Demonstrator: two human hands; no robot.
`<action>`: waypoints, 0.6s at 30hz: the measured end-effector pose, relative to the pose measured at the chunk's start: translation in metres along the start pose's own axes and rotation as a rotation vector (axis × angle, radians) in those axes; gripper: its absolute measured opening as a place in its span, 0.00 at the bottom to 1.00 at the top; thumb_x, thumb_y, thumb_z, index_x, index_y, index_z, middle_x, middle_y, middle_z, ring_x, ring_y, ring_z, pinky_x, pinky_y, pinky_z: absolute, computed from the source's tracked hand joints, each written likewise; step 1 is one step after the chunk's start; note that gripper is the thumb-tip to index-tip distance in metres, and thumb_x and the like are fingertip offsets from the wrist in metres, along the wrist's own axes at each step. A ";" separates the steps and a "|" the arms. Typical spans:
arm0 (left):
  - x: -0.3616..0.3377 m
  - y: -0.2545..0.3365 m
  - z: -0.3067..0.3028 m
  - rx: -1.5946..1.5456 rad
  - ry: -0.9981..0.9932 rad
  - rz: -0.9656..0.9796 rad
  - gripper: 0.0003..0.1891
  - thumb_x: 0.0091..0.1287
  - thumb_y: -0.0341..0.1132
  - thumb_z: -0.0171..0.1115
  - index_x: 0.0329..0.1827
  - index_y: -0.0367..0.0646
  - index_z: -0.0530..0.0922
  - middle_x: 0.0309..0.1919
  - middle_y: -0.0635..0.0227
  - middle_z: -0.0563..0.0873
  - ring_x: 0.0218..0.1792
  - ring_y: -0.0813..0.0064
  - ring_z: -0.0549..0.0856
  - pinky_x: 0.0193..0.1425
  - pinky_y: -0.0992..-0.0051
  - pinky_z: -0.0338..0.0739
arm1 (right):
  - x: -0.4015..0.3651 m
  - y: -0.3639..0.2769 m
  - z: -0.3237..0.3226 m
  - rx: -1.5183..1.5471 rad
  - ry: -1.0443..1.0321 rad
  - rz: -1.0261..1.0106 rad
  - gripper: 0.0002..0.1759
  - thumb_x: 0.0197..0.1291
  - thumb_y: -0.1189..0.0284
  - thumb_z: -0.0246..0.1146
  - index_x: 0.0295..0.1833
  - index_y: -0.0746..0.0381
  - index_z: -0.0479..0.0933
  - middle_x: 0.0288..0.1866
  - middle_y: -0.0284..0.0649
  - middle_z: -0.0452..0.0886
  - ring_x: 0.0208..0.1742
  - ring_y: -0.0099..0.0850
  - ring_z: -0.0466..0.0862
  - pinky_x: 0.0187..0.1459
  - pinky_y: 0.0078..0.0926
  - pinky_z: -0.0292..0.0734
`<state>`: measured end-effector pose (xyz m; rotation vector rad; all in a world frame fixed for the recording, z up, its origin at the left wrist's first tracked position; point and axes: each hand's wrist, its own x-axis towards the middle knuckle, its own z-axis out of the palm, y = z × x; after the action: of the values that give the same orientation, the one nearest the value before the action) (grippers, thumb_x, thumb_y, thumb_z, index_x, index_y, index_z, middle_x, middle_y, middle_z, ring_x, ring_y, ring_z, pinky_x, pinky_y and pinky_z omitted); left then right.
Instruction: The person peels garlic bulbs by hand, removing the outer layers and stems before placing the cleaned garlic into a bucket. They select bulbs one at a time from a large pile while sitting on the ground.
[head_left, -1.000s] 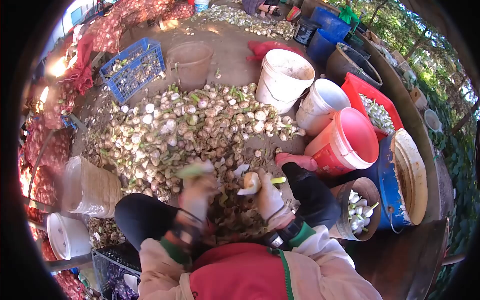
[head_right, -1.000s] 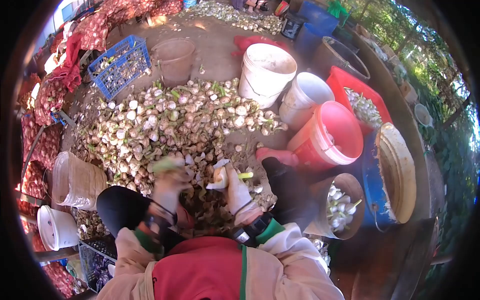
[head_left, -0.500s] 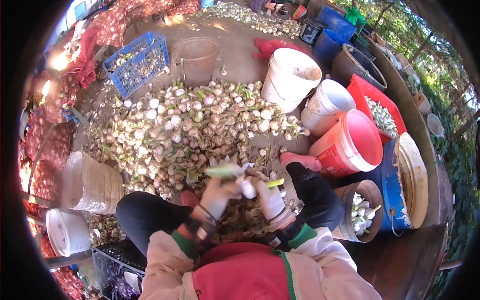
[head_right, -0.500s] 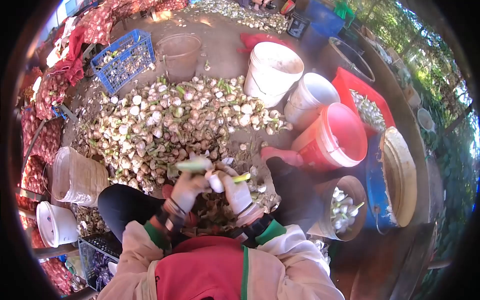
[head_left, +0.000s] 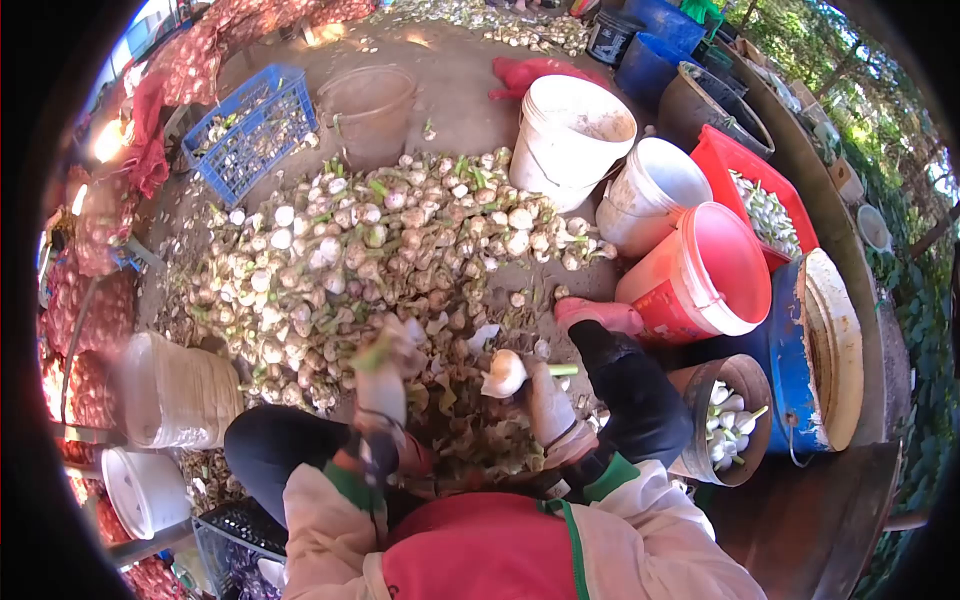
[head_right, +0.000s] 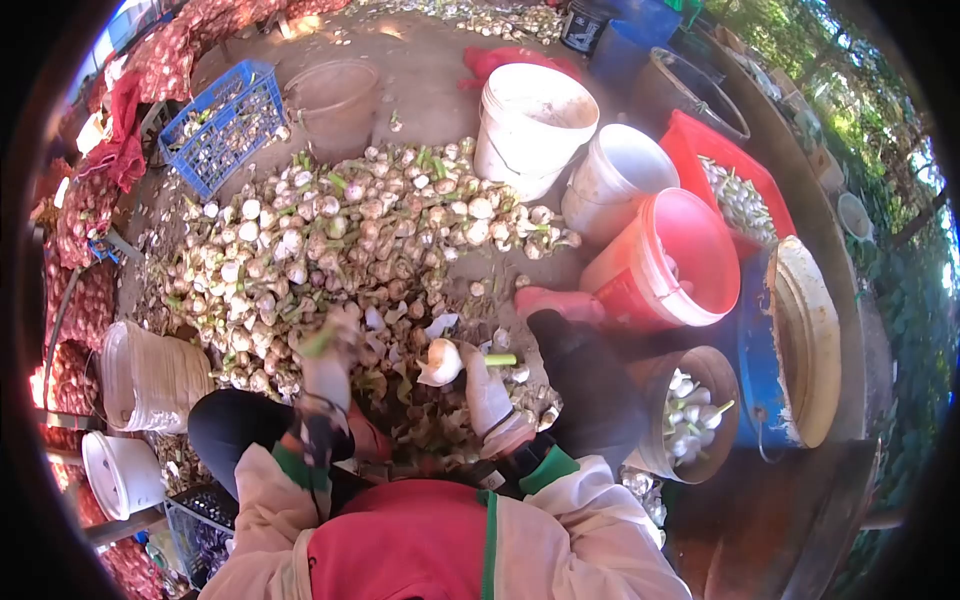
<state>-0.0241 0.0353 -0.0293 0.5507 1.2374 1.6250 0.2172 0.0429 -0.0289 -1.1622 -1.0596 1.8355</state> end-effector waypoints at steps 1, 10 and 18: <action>0.001 -0.026 -0.002 -0.210 -0.107 -0.185 0.08 0.72 0.30 0.56 0.51 0.41 0.74 0.37 0.67 0.84 0.34 0.75 0.84 0.40 0.76 0.80 | 0.002 -0.005 0.002 0.178 -0.024 0.069 0.22 0.76 0.63 0.40 0.64 0.63 0.70 0.52 0.45 0.82 0.48 0.29 0.83 0.49 0.27 0.80; -0.033 -0.002 0.052 0.771 -0.615 0.535 0.06 0.64 0.29 0.65 0.40 0.39 0.78 0.35 0.59 0.82 0.37 0.64 0.83 0.42 0.69 0.75 | 0.005 -0.007 0.011 -0.336 -0.020 -0.172 0.19 0.72 0.70 0.48 0.64 0.66 0.66 0.59 0.45 0.76 0.55 0.33 0.81 0.58 0.30 0.76; 0.002 -0.023 0.047 -0.131 0.025 -0.208 0.15 0.74 0.41 0.57 0.53 0.38 0.75 0.42 0.66 0.82 0.39 0.74 0.83 0.43 0.75 0.80 | 0.035 -0.032 0.002 0.416 0.092 0.270 0.24 0.70 0.61 0.47 0.60 0.67 0.73 0.48 0.44 0.82 0.44 0.31 0.84 0.47 0.27 0.81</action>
<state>0.0231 0.0588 -0.0330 0.3106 1.1563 1.5275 0.2073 0.0854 -0.0117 -1.1589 -0.4501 2.0600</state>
